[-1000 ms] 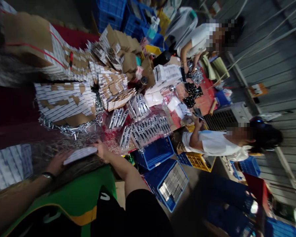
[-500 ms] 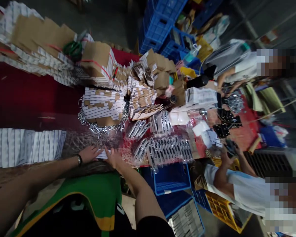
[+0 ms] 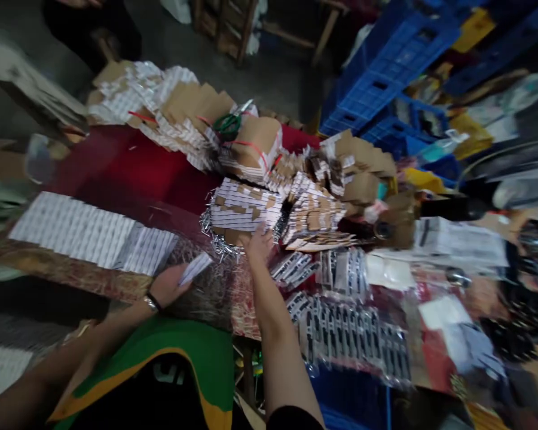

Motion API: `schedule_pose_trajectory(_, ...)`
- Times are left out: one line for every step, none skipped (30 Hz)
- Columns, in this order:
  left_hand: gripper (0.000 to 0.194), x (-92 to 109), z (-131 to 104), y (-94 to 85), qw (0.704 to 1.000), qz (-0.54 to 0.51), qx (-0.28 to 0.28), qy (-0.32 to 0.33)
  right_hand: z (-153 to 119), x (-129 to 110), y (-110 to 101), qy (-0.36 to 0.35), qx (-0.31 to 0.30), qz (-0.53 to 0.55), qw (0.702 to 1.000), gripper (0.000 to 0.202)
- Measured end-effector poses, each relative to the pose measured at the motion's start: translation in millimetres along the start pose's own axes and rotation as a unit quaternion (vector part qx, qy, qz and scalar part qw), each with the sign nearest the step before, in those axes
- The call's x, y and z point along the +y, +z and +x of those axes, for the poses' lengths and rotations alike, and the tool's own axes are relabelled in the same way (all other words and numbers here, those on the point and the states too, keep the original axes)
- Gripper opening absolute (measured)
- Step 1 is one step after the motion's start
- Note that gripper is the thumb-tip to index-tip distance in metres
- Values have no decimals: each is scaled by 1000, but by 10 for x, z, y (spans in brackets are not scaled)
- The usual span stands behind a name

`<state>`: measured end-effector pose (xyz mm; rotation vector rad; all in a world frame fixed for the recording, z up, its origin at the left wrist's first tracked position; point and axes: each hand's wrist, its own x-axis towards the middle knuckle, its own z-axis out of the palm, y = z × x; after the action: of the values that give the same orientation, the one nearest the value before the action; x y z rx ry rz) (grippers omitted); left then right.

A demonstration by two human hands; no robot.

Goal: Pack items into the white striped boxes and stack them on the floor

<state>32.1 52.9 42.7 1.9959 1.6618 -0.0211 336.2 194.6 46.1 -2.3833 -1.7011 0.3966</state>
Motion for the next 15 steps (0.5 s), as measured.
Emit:
schedule_pose_trajectory(52,-226,-113,-177,997,14,45,-62,152,-70,-16,17,-3,-10,1000,112)
schedule_pose_trajectory(54,-455,-208,-354,988,35,82,-123,261,-115,-33,26,-13,-19,999,120)
schedule_pose_trajectory(56,-670,-274,-519,976,58,112,-178,333,-134,-53,30,-27,-26,999,123)
schedule_pose_trajectory(59,-856,-307,-660,963,75,134,-222,374,-133,-80,32,-40,-28,998,124)
schedule_pose_trajectory(61,-997,-304,-770,952,86,150,-251,392,-116,-113,31,-50,-27,998,122)
schedule_pose_trajectory(61,-1083,-266,-843,945,89,164,-267,397,-90,-151,29,-58,-25,998,119)
schedule_pose_trajectory(61,-1106,-193,-878,940,85,181,-278,394,-60,-191,27,-63,-23,997,115)
schedule_pose_trajectory(61,-1062,-89,-883,936,74,199,-282,389,-28,-230,24,-66,-23,997,110)
schedule_pose_trajectory(65,-957,46,-863,933,52,219,-280,385,3,-268,23,-67,-23,997,104)
schedule_pose_trajectory(71,-798,209,-828,932,15,239,-273,383,33,-303,26,-68,-20,997,98)
schedule_pose_trajectory(77,-599,396,-787,930,-39,257,-260,379,64,-336,31,-71,-12,997,94)
schedule_pose_trajectory(86,-376,603,-747,932,-114,259,-227,371,97,-368,34,-74,3,997,91)
schedule_pose_trajectory(94,-145,820,-712,927,-208,252,-185,354,134,-399,28,-75,27,996,89)
schedule_pose_trajectory(99,78,1036,-682,911,-312,233,-132,324,177,-428,11,-75,62,995,89)
schedule_pose_trajectory(100,282,1237,-657,882,-416,205,-81,276,228,-456,-16,-74,106,991,89)
